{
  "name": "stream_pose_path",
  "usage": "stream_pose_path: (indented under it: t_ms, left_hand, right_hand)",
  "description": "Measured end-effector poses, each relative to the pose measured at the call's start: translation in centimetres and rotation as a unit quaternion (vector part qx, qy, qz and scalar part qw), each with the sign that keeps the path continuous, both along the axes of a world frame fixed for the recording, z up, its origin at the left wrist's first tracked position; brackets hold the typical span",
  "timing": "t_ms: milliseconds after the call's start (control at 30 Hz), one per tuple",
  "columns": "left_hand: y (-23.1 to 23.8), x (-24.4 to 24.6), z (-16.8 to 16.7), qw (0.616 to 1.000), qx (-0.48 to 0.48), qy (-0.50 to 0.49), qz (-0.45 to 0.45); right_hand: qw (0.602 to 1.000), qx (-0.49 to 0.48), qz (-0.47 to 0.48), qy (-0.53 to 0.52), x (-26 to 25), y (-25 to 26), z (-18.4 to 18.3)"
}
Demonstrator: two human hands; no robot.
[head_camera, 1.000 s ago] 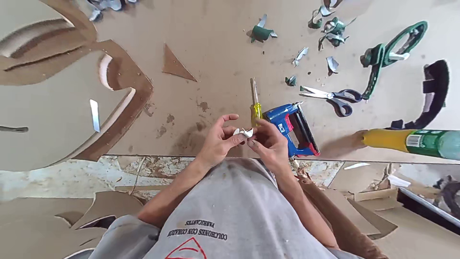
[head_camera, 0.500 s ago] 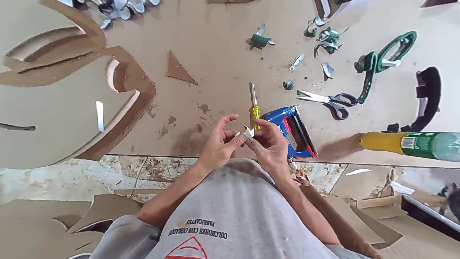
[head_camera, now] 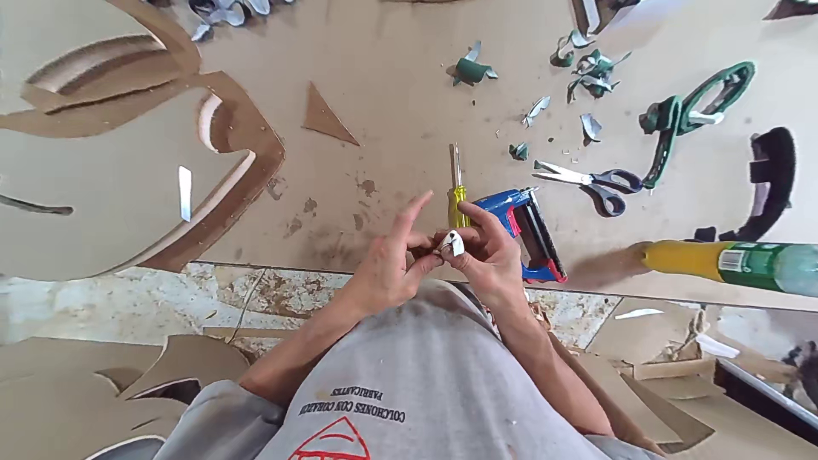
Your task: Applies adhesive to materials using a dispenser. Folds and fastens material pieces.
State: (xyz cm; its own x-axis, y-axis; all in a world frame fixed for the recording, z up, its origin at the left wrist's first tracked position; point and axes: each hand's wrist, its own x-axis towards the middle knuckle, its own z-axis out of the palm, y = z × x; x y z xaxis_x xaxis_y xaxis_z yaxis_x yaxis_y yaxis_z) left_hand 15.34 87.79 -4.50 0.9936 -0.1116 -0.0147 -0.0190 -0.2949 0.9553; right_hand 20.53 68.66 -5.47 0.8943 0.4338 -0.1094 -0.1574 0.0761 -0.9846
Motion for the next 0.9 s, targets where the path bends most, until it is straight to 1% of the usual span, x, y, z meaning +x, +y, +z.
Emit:
stream_pose_path:
  t_ms: [67, 167, 267, 367, 467, 533, 633, 700, 800, 833, 900]
  left_hand:
    - [0.2, 0.1, 0.2, 1.000, 0.023, -0.003, 0.016]
    - [0.3, 0.3, 0.7, 0.993, 0.029, -0.083, 0.085]
    - [-0.1, 0.6, 1.7, 0.985, 0.055, -0.147, 0.076]
    - [-0.9, 1.0, 1.7, 0.983, 0.074, -0.149, 0.079]
    - [-1.3, 1.2, 1.9, 0.983, 0.069, -0.136, 0.100]
    - [-1.6, 1.4, 1.9, 0.983, 0.048, -0.134, 0.117]
    - [-1.8, 1.9, 1.2, 0.986, -0.038, -0.053, 0.156]
    - [-1.5, 2.4, 0.1, 0.981, -0.064, -0.002, 0.184]
    - [-0.4, 3.1, -1.9, 0.980, -0.010, 0.033, 0.198]
    - [0.0, 3.3, -2.6, 0.980, 0.017, 0.034, 0.193]
    - [0.7, 3.7, -4.4, 0.980, 0.083, 0.012, 0.181]
  right_hand:
    - [0.998, -0.026, -0.016, -0.049, 0.1, 0.0, -0.2]
    - [0.990, -0.088, -0.035, -0.108, 0.3, 0.0, 0.1]
    - [0.980, -0.139, -0.024, -0.139, 0.2, 0.0, 0.6]
    - [0.981, -0.131, -0.010, -0.144, 0.2, 0.2, 0.8]
    - [0.992, -0.061, -0.014, -0.114, 0.2, 0.4, 0.7]
    - [0.996, 0.003, -0.034, -0.079, 0.0, 0.9, 0.6]
    - [0.995, 0.069, -0.067, -0.023, 0.0, 2.1, -0.4]
    - [0.993, 0.087, -0.082, 0.015, 0.2, 3.1, -1.8]
    - [0.991, 0.084, -0.055, 0.091, 1.1, 4.2, -3.9]
    - [0.990, 0.077, -0.044, 0.113, 1.4, 4.6, -4.6]
    - [0.991, 0.034, -0.035, 0.127, 2.1, 5.7, -6.0]
